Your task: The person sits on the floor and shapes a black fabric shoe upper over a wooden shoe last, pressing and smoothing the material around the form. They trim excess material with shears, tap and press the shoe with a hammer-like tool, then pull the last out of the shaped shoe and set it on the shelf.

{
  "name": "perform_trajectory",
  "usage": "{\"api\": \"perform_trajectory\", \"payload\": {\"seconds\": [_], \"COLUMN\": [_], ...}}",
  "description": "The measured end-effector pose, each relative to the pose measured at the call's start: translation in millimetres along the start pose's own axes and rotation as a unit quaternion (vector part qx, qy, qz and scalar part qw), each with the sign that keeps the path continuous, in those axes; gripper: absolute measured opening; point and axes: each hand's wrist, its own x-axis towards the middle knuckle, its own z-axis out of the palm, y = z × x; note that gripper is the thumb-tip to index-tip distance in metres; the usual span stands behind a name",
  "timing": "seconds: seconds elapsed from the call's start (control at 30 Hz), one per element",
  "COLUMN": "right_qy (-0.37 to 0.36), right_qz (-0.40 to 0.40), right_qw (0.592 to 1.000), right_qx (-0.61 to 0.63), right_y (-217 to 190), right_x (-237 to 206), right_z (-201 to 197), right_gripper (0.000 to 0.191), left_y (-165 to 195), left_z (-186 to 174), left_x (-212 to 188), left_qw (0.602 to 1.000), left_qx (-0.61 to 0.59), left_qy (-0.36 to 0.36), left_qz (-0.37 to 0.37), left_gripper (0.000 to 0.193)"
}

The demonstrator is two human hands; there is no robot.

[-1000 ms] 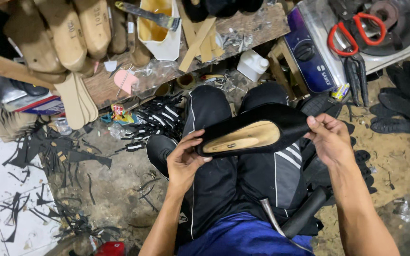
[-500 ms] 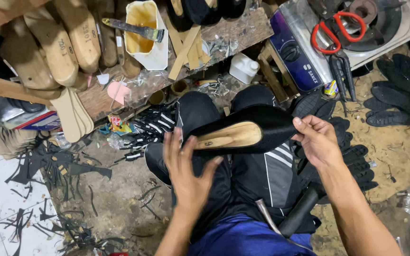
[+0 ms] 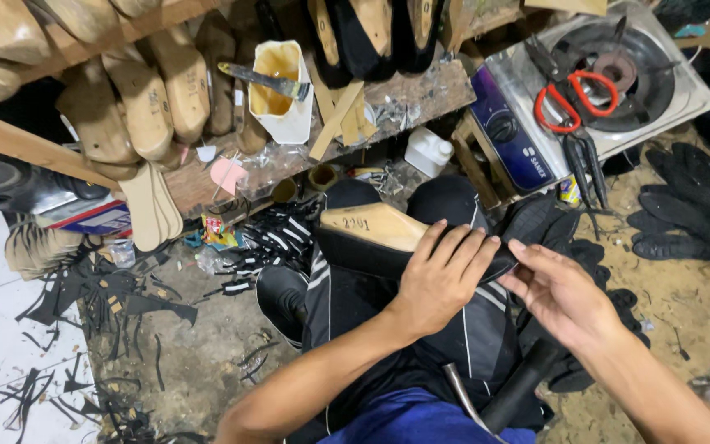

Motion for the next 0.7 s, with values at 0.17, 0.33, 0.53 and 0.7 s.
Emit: {"api": "perform_trajectory", "payload": {"seconds": [0.17, 0.33, 0.53, 0.7], "right_qy": [-0.113, -0.086, -0.066, -0.084], "right_qz": [-0.215, -0.537, -0.589, -0.519], "right_qw": [0.963, 0.736, 0.653, 0.701], "right_qx": [-0.115, -0.403, -0.472, -0.482], "right_y": [-32, -34, -18, -13], "right_x": [-42, -42, -23, -13], "right_z": [60, 132, 180, 188], "right_gripper": [0.011, 0.019, 0.048, 0.055], "left_y": [-29, -65, -90, -94], "left_z": [-59, -93, -88, -82], "left_x": [16, 27, 10, 3], "left_qw": [0.981, 0.866, 0.830, 0.818], "left_qx": [-0.164, -0.395, -0.441, -0.463], "left_qy": [0.083, 0.150, 0.184, 0.187], "left_qz": [-0.067, -0.267, -0.289, -0.287], "left_gripper": [0.050, 0.052, 0.052, 0.054]}}
